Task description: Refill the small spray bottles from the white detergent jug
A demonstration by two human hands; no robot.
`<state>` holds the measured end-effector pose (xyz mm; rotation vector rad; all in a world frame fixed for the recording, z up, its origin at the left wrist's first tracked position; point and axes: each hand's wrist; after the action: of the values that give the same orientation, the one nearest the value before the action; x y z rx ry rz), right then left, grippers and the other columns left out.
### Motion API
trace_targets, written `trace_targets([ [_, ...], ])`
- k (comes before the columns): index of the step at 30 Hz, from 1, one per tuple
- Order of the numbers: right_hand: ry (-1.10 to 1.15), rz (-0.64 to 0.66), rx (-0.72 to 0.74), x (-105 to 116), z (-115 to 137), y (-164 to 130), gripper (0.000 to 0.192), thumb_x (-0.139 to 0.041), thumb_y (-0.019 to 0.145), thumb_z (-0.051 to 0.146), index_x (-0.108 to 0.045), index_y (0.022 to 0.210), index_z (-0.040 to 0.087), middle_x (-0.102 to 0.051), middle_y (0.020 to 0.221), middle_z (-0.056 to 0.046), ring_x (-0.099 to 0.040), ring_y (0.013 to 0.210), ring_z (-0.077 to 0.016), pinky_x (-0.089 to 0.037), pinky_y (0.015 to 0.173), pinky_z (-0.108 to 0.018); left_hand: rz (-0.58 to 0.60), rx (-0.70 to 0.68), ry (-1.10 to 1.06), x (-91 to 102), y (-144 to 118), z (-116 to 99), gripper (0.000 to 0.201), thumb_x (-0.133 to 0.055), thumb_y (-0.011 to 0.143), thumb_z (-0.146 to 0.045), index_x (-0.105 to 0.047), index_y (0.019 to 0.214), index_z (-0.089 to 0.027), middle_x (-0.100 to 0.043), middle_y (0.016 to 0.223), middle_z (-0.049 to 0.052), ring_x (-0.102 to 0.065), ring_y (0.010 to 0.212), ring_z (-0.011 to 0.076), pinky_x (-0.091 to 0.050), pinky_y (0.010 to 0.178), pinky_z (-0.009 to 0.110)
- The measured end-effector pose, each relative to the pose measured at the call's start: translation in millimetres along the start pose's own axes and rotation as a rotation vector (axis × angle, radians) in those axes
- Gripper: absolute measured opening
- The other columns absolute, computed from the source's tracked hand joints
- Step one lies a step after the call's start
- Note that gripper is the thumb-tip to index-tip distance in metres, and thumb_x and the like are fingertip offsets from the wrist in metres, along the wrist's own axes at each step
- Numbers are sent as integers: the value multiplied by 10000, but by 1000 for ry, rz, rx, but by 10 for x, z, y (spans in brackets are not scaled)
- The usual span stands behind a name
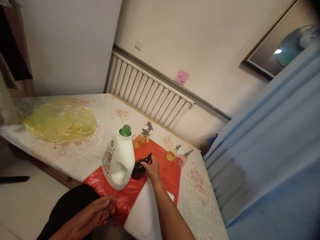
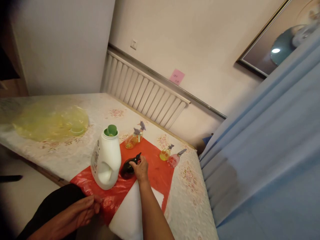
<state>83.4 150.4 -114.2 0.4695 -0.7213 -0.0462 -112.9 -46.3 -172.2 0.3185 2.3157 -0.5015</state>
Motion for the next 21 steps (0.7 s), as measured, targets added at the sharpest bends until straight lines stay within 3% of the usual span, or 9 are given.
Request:
trace_targets([
  [5,13,47,38,28,-39,3,106,-677,681,276,-645,734,189,-569,703,25,-498,580,-125,-404,560,-228,7,11,-9,24,22,26,195,-612,859,-367,-696,905,-197,-635,756,4,-465,608,92,-355,550,199],
  [10,-20,-1,12,-32,-56,-8,154,-707,667,295,-621,746,194,-576,714,14,-505,625,-152,-415,601,-258,5,10,-5,33,37,31,196,-628,844,-373,-697,902,-198,-636,756,7,-453,589,92,-356,542,205],
  [17,-22,46,-16,-68,-76,-128,534,-837,493,336,-622,958,184,-634,949,-64,-590,888,-254,-475,766,-346,-10,-2,6,17,37,22,192,-632,839,-374,-712,890,-208,-639,736,-3,-473,585,91,-365,531,197],
  [21,6,92,-28,-122,-52,-235,632,-846,464,316,-600,1035,201,-658,978,-49,-626,891,-249,-505,761,-339,-16,19,15,55,53,59,221,-647,821,-403,-721,910,-214,-652,765,18,-549,664,131,-405,560,209],
])
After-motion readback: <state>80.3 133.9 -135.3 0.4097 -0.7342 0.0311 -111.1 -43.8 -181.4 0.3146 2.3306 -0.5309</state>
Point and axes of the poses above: each hand's wrist, its own y-axis towards the middle knuckle, its own x-axis out of the back of the hand, z = x × y
